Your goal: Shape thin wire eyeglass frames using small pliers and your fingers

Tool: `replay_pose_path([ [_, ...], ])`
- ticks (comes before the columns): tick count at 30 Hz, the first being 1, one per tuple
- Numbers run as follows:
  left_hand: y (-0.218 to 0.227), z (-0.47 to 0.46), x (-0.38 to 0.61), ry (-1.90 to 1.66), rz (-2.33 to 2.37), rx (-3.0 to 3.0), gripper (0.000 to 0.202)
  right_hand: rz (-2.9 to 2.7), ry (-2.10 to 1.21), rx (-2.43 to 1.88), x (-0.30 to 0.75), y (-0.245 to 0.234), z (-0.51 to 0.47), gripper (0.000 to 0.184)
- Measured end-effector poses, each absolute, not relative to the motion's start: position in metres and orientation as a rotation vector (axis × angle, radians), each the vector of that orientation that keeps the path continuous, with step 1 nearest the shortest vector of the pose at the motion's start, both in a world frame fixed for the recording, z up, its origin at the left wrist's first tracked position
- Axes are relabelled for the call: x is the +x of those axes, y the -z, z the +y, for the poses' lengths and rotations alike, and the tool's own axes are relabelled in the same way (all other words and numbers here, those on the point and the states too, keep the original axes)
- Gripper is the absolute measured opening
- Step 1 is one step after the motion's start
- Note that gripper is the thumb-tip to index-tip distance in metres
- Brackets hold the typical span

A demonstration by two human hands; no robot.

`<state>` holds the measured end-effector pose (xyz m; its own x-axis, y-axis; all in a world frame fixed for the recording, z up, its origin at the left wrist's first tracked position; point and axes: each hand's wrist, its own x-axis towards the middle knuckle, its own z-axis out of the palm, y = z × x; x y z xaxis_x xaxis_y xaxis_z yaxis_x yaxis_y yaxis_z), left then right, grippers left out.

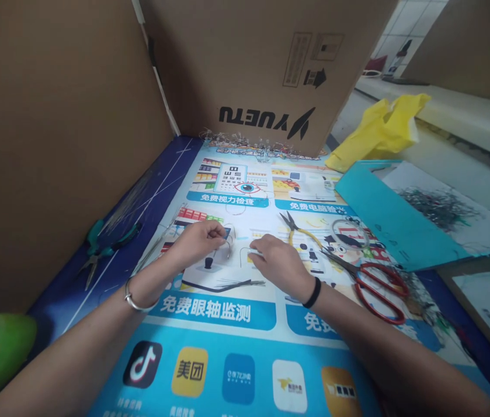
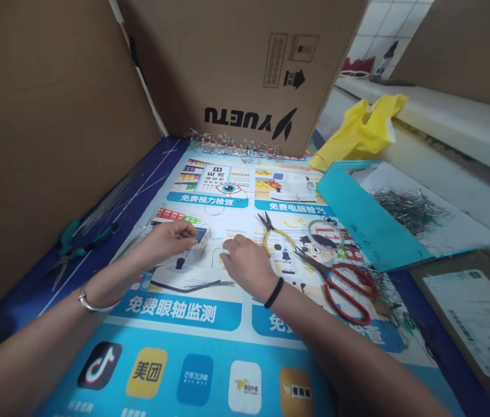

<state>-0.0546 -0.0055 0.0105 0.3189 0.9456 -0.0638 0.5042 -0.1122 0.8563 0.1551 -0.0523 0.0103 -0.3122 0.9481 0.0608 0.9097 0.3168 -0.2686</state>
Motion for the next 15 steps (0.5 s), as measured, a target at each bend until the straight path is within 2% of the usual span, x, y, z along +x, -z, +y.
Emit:
replay_pose_path([
  [5,-0.014,-0.011,-0.049,-0.503,1.299,1.849,0.016,-2.403,-0.151,-1.805,0.146,-0.005,-0.052,0.022],
  [15,-0.009,-0.018,-0.039,-0.341,1.326,2.024,0.018,-2.520,-0.031,-1.750,0.152,-0.016,-0.066,0.021],
])
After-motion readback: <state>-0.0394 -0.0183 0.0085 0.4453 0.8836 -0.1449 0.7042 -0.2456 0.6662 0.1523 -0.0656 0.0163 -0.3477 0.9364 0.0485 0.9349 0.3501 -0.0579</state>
